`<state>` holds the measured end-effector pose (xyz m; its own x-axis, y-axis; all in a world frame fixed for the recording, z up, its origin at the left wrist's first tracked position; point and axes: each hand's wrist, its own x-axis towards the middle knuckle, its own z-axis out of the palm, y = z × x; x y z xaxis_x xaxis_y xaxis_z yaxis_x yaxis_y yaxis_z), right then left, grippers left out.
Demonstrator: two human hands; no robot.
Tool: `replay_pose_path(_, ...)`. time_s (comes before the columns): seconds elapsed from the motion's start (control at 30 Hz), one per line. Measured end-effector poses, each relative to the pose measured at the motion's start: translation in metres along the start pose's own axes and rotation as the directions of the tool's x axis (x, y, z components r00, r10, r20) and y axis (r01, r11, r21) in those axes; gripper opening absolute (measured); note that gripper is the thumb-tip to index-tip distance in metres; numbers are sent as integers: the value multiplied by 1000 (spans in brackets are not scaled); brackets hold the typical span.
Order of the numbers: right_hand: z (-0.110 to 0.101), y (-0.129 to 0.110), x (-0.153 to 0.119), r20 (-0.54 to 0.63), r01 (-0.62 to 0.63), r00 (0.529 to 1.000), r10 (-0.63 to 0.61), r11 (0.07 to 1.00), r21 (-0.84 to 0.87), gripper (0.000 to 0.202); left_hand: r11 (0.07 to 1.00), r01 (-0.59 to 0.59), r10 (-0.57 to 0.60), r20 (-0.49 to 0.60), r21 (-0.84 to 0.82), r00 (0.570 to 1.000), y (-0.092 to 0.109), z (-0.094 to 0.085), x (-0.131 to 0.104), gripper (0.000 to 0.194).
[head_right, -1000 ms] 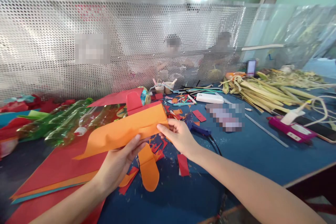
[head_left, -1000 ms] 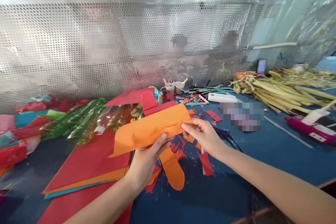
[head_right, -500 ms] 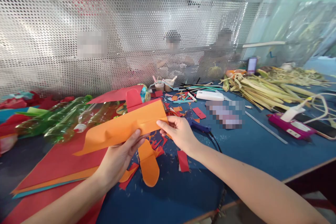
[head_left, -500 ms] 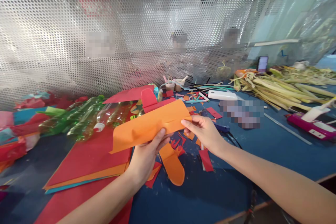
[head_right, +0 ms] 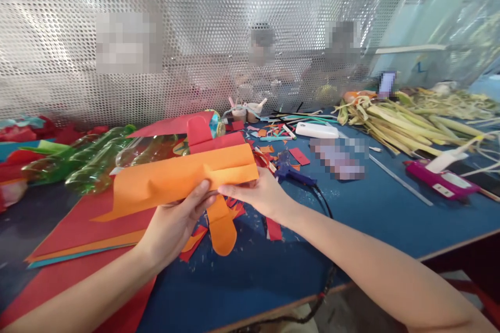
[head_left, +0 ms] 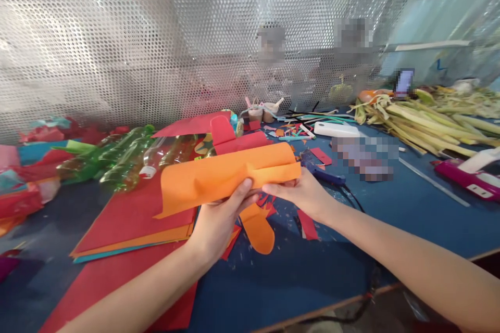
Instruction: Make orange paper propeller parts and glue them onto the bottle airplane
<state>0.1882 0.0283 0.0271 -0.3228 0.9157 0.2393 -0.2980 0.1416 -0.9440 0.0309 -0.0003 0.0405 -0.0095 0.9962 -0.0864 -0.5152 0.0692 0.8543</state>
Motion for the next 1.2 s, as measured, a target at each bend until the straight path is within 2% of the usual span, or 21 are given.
replay_pose_path(0.3, 3, 2, -2, -121, 72, 990, -76, 997, -39, 22, 1000, 16, -16, 2, -16, 1000, -1, -2, 1, 26)
replay_pose_path(0.5, 2, 0, -1, -125, 63, 990, -70, 996, -56, 25, 999, 33, -34, -14, -4, 999, 0, -2, 1, 30)
replay_pose_path(0.67, -1, -1, -2, -121, 47, 991, -58, 994, -98, 22, 1000, 22, -22, 12, -1, 1000, 1, -3, 2, 24)
replay_pose_path(0.83, -3, -8, -3, -174, 8, 984, -46, 978, -210, 18, 1000, 4, -4, 27, 13, 1000, 4, -3, 2, 22)
replay_pose_path(0.93, -4, -11, -3, -145, 12, 988, -52, 965, -261, 34, 1000, -19, 19, 25, 22, 1000, 4, -3, 4, 22)
replay_pose_path(1.03, -5, -10, -2, -61, 65, 994, -86, 957, -283, 44, 999, -31, 30, 21, 30, 999, 5, -4, 6, 22)
replay_pose_path(1.2, -7, -5, 0, 12, 91, 996, -90, 977, -195, 50, 999, -35, 34, 12, 40, 999, 5, -2, 8, 28)
